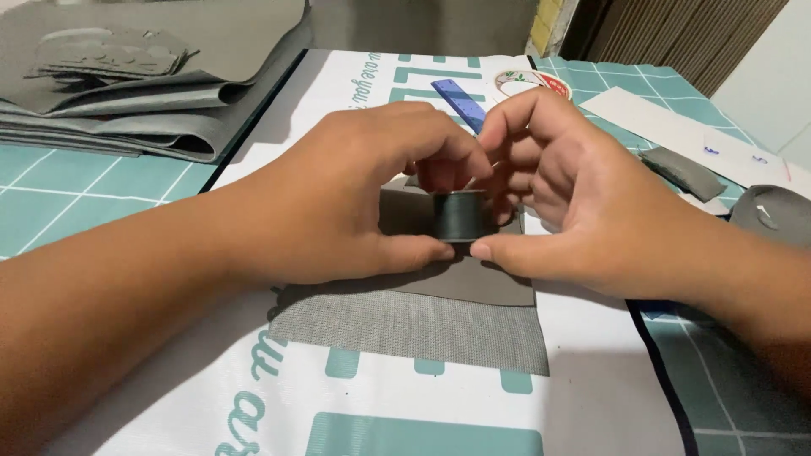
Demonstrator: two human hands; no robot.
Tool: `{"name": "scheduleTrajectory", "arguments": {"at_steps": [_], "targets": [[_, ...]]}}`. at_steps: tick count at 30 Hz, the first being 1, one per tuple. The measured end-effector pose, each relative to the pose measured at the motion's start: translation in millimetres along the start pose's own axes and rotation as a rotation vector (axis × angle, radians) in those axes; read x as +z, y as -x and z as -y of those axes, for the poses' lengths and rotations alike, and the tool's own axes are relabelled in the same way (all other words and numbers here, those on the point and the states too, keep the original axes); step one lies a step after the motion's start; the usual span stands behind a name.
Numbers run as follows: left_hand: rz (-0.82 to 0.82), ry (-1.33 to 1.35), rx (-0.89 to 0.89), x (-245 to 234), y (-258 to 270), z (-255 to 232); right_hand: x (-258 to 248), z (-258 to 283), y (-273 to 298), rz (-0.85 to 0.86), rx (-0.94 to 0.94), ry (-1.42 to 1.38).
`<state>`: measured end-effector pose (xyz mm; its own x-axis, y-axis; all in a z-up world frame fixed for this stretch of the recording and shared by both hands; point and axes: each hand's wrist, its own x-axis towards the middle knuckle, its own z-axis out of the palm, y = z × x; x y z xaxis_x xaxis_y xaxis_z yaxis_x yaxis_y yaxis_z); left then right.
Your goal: Applying double-sided adhesive tape to the edges of leather pieces and cutting it to size for assembly.
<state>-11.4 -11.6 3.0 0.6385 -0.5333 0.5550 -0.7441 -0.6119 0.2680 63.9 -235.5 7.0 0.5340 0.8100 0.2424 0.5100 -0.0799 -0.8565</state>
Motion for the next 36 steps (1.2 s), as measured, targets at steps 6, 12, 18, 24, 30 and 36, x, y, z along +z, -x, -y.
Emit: {"name": "scheduleTrajectory", "arguments": {"at_steps": [6,12,18,24,30,36], "targets": [[-0.045,0.02,-0.074,-3.9,-2.2,-14.6,-2.9,-7.1,-0.9,0.048,-0.105,-0.065],[0.01,0.104,0.045,-2.9,-0.7,-11.9,-4.7,1.8,1.4,0.057,0.026,0.02],[0.138,0.062,-0.056,-0.3,-0.1,-3.0,-17.3,-7.4,0.7,0.148,-0.023,0.052],[0.15,0.03,-0.307,4.5,-5.1,-11.0,-19.7,-13.2,3.3,0.128,-0.325,0.34],[0.097,-0.05,-0.255,4.8,-3.6,-9.8,-17.0,1.4,6.3,0.186,-0.453,0.43],[0.09,0.072,-0.222,3.1,-2.9,-13.9,-17.3,-0.8,5.8,0.15,-0.248,0.442]]}}
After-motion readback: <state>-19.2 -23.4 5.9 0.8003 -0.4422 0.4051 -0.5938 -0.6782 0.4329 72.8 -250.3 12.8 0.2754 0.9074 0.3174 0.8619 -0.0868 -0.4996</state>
